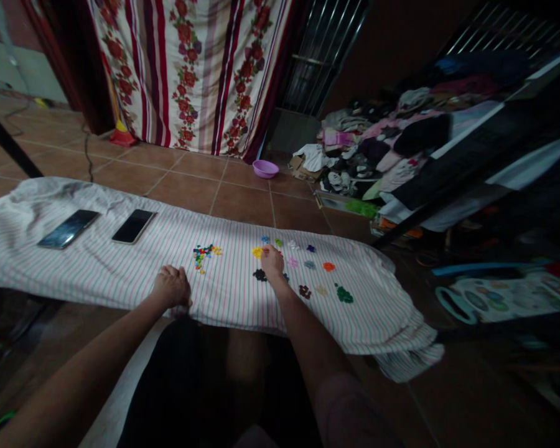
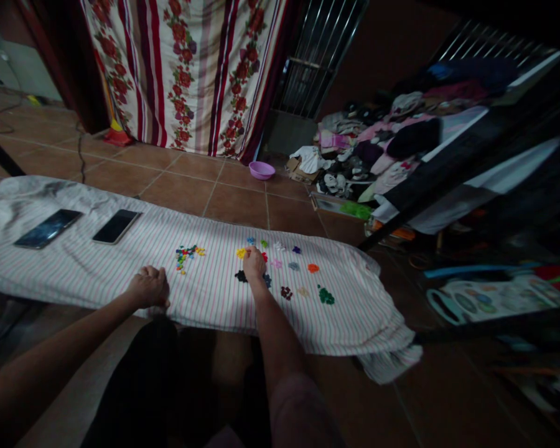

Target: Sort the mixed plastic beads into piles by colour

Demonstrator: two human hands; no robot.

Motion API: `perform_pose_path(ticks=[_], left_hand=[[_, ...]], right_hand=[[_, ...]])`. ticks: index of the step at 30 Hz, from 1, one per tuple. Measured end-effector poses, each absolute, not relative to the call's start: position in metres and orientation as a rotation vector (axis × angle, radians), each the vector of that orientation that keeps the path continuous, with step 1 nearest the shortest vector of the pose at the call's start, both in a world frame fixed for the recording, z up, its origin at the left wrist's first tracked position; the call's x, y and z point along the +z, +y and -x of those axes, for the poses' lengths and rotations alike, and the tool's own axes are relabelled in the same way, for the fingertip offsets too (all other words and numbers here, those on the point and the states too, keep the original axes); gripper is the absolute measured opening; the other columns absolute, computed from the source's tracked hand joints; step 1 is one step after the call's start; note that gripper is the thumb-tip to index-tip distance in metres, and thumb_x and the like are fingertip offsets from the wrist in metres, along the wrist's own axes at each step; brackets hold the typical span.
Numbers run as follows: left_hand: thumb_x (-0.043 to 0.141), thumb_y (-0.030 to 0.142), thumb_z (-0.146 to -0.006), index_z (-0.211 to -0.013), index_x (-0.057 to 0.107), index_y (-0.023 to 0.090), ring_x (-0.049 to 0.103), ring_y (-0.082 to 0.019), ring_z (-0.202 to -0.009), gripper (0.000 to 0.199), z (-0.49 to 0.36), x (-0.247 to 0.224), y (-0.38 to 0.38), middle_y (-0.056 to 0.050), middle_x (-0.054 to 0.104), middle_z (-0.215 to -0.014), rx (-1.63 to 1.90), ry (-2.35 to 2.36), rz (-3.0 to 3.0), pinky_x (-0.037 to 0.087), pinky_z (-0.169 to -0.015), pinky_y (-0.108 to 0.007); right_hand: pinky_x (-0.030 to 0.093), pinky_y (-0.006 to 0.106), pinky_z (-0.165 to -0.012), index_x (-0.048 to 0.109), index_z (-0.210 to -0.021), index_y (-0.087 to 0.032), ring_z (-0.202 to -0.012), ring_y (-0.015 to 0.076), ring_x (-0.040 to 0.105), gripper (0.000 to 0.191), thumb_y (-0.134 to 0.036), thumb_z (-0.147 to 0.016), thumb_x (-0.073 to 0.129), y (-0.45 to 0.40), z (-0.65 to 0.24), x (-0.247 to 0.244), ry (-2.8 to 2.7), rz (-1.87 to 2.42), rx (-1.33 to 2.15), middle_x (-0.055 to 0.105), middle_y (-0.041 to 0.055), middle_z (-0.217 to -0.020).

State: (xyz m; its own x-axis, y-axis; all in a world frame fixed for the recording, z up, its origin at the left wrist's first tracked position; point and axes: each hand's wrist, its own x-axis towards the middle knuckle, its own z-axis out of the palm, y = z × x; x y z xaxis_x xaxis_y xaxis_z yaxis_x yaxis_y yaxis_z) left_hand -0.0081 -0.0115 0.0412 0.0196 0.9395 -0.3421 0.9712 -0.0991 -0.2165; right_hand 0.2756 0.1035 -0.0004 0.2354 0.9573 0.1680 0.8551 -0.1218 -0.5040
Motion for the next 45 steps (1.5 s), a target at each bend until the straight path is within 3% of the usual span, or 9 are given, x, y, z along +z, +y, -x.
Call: perform_pose_path(ticks=[8, 15, 25, 36, 45], left_hand=[[0.062, 0.056, -0.066, -0.130, 0.042, -0.006, 0.044, -0.045, -0.120, 0.092, 0.007, 0.042, -0.011, -0.037, 0.048, -0.125, -0.572, 2.029, -2.235, 0.034, -0.091, -0.045], [0.066, 0.058, -0.061, -0.133, 0.039, -0.002, 0.040, -0.048, -0.122, 0.098, 0.007, 0.035, -0.010, -0.037, 0.043, -0.131, -0.466, 2.076, -2.167, 0.033, -0.093, -0.050], [0.069, 0.058, -0.061, -0.132, 0.037, -0.008, 0.035, -0.052, -0.126, 0.102, 0.005, 0.043, -0.010, -0.043, 0.035, -0.134, -0.530, 2.062, -2.130, 0.033, -0.095, -0.050], [0.069, 0.057, -0.062, -0.136, 0.030, -0.009, 0.031, -0.056, -0.127, 0.107, 0.005, 0.041, -0.009, -0.046, 0.029, -0.136, -0.504, 2.040, -2.098, 0.033, -0.093, -0.054], [0.067, 0.062, -0.061, -0.136, 0.033, -0.003, 0.033, -0.053, -0.126, 0.105, 0.008, 0.031, -0.009, -0.041, 0.035, -0.135, -0.454, 2.036, -2.140, 0.032, -0.093, -0.056]], right_hand=[[0.040, 0.026, -0.076, 0.066, -0.095, -0.020, -0.085, 0.0165, 0.060, 0.021, -0.017, -0.085, 0.047, 0.105, -0.275, -0.002, -1.703, 1.966, 0.247, 0.068, 0.0049, -0.093], [0.043, 0.026, -0.080, 0.066, -0.095, -0.020, -0.090, 0.0168, 0.058, 0.026, -0.014, -0.083, 0.044, 0.105, -0.251, 0.000, -1.782, 1.712, 0.254, 0.066, 0.0054, -0.098], [0.042, 0.025, -0.087, 0.069, -0.098, -0.022, -0.094, 0.0146, 0.057, 0.029, -0.013, -0.087, 0.044, 0.113, -0.172, -0.011, -2.085, 1.513, 0.453, 0.064, 0.0031, -0.101], [0.036, 0.030, -0.089, 0.072, -0.099, -0.025, -0.099, 0.0199, 0.048, 0.032, -0.011, -0.087, 0.045, 0.127, -0.132, -0.005, -2.372, 1.507, 0.389, 0.064, 0.0064, -0.101], [0.037, 0.029, -0.087, 0.066, -0.094, -0.024, -0.097, 0.0187, 0.048, 0.016, -0.016, -0.085, 0.056, 0.112, -0.137, -0.008, -2.338, 1.534, 0.368, 0.063, 0.0038, -0.095]])
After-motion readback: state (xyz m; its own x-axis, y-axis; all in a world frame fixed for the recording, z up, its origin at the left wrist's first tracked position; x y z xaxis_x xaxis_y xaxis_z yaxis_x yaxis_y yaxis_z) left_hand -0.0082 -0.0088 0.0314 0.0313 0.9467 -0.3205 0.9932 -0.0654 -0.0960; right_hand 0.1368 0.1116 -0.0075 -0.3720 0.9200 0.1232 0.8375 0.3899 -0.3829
